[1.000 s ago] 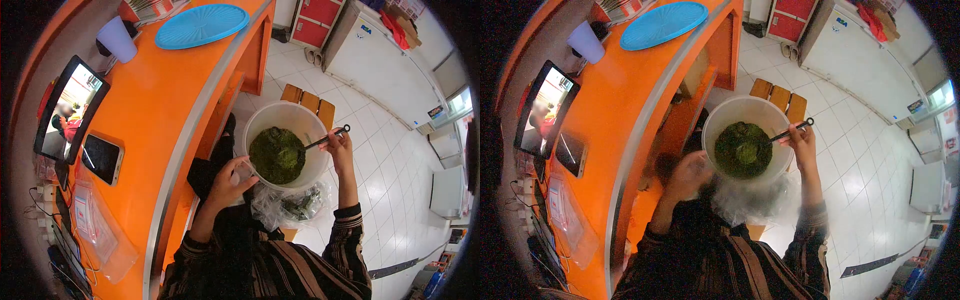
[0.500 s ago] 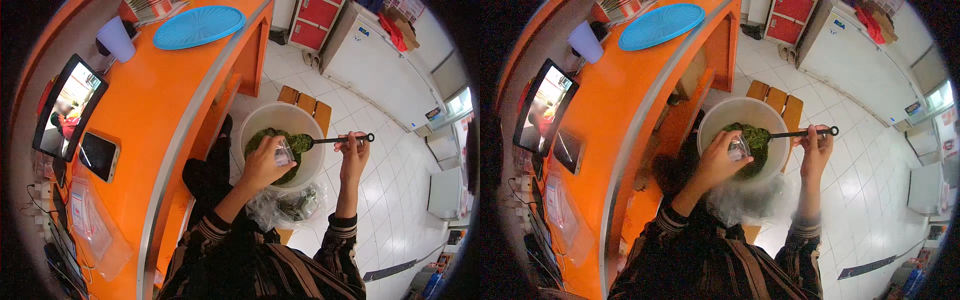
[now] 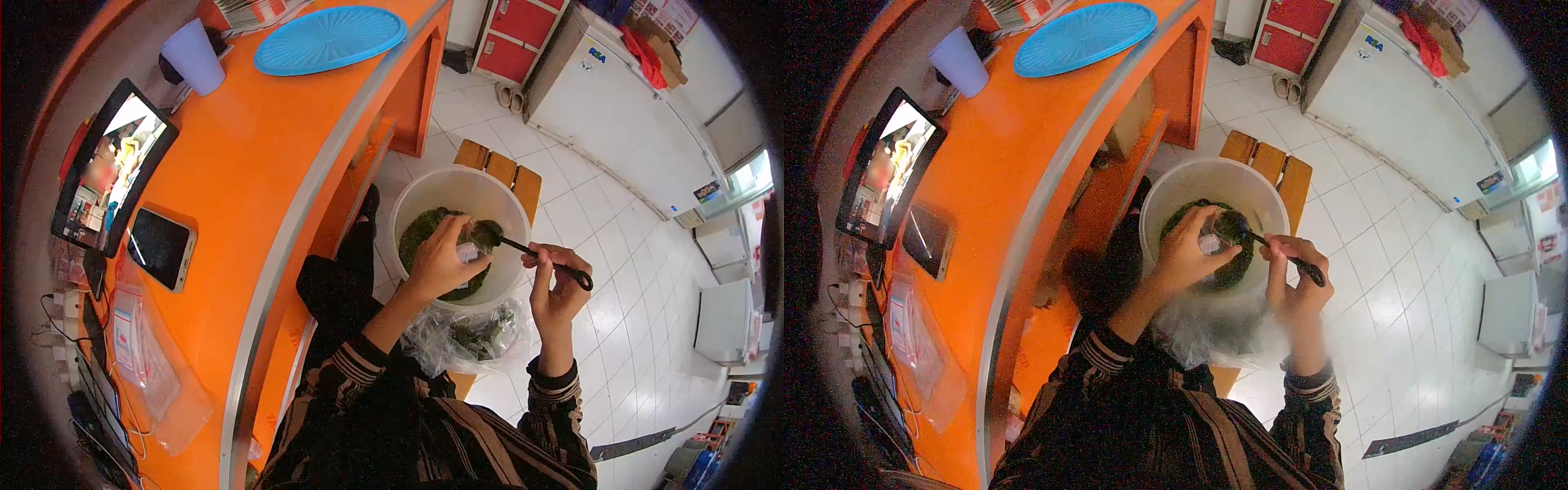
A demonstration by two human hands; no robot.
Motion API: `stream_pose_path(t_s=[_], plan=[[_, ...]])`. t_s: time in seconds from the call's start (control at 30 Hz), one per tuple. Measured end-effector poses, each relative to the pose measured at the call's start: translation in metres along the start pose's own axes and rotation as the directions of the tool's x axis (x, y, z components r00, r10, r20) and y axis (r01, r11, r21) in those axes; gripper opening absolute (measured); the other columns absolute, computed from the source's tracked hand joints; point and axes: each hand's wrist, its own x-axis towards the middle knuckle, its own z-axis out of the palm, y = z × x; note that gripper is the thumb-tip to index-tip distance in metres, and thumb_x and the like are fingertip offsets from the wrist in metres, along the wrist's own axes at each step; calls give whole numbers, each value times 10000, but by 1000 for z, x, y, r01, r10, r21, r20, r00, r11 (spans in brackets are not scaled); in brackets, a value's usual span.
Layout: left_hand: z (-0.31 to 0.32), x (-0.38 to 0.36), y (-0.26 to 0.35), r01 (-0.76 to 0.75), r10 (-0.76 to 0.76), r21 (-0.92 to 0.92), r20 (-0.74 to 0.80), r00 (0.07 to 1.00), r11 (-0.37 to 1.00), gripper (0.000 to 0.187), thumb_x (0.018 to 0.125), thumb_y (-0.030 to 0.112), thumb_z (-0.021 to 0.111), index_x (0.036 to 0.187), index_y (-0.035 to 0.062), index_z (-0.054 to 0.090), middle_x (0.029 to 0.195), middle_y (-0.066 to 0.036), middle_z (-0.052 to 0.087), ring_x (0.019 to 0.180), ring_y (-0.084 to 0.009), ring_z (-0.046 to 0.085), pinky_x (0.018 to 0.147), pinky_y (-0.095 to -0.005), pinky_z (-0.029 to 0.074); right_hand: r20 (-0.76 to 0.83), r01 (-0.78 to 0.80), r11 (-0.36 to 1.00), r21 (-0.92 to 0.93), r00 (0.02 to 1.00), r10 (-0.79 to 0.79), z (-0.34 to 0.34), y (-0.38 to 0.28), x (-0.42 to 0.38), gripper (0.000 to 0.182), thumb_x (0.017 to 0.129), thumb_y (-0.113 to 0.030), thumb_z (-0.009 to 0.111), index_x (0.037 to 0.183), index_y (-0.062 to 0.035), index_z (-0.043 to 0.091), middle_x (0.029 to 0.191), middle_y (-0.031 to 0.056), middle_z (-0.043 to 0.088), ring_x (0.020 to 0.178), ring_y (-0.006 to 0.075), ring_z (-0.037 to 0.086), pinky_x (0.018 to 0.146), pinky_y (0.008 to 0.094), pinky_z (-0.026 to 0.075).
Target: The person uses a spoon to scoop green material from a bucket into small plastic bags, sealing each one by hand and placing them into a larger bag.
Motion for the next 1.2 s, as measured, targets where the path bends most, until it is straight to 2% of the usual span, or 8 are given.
stream_pose_path(t_s=[0.23, 0.33, 0.47, 0.67, 0.73, 0.8, 0.93, 1.2], plan=[[-1, -1, -5, 13, -12, -78, 19, 1000, 997, 588, 674, 223, 777, 1151, 53, 479, 997, -105, 552, 942, -274, 574, 795, -373, 467, -98, 27, 995, 99, 995, -17, -4, 1, 1, 162, 877, 30, 537, 997, 22, 428, 885, 213, 607, 748, 216, 652, 646, 295, 557], [0, -1, -13, 44, -50, -193, -23, 999, 980, 579, 683, 209, 777, 1160, 56, 487, 955, -91, 558, 906, -236, 571, 786, -351, 457, -31, -146, 947, -285, 989, 144, -12, 12, 5, 440, 855, -71, 626, 1220, -4, 389, 942, 136, 620, 807, 194, 615, 725, 295, 484], [-3, 1, -5, 118, -143, -371, -40, 989, 921, 558, 708, 204, 771, 1163, 44, 492, 908, -79, 566, 890, -178, 561, 791, -318, 441, 230, -224, 928, -299, 926, 298, 9, 22, -7, 682, 684, -147, 784, 1227, -27, 390, 1172, 152, 517, 988, 288, 545, 849, 348, 428], [1, -7, 2, 228, -250, -256, -57, 967, 940, 616, 715, 255, 787, 1184, 14, 469, 967, -98, 599, 938, -180, 565, 841, -314, 443, 269, -242, 946, -217, 916, 296, 43, 54, -43, 239, 839, -105, 648, 1022, 3, 538, 877, 90, 614, 752, 178, 608, 665, 278, 488], [5, -9, -18, 294, -314, -242, -48, 948, 925, 661, 721, 304, 782, 1211, 5, 454, 1041, -121, 600, 958, -183, 566, 857, -321, 439, 205, -582, 808, 92, 805, 557, 39, 51, -37, 210, 918, -172, 550, 867, 30, 574, 736, 75, 624, 631, 177, 613, 597, 281, 497], [10, -7, -32, 471, -501, -492, 79, 862, 732, 680, 704, 365, 784, 1176, -33, 500, 1095, -185, 575, 975, -219, 566, 817, -322, 453, 226, -587, 794, 158, 804, 550, 33, 55, -38, 216, 947, -187, 506, 889, 13, 564, 774, 58, 630, 601, 115, 588, 554, 249, 485], [0, -14, -27, 559, -411, -598, 380, 829, 574, 360, 833, 245, 675, 1059, -26, 602, 965, -90, 659, 887, -133, 593, 787, -269, 455, 343, -708, 643, 292, 705, 620, 22, 56, -36, 186, 939, -191, 524, 919, -10, 564, 765, 47, 620, 599, 101, 569, 540, 233, 476], [-2, -24, -8, 299, -205, -531, 228, 952, 793, 257, 795, 190, 700, 957, 21, 595, 925, -71, 662, 833, -156, 610, 777, -287, 459, 260, -669, 670, 322, 743, 617, 14, 34, -30, 147, 914, -157, 568, 932, -12, 574, 766, 29, 616, 638, 84, 566, 548, 211, 463]])
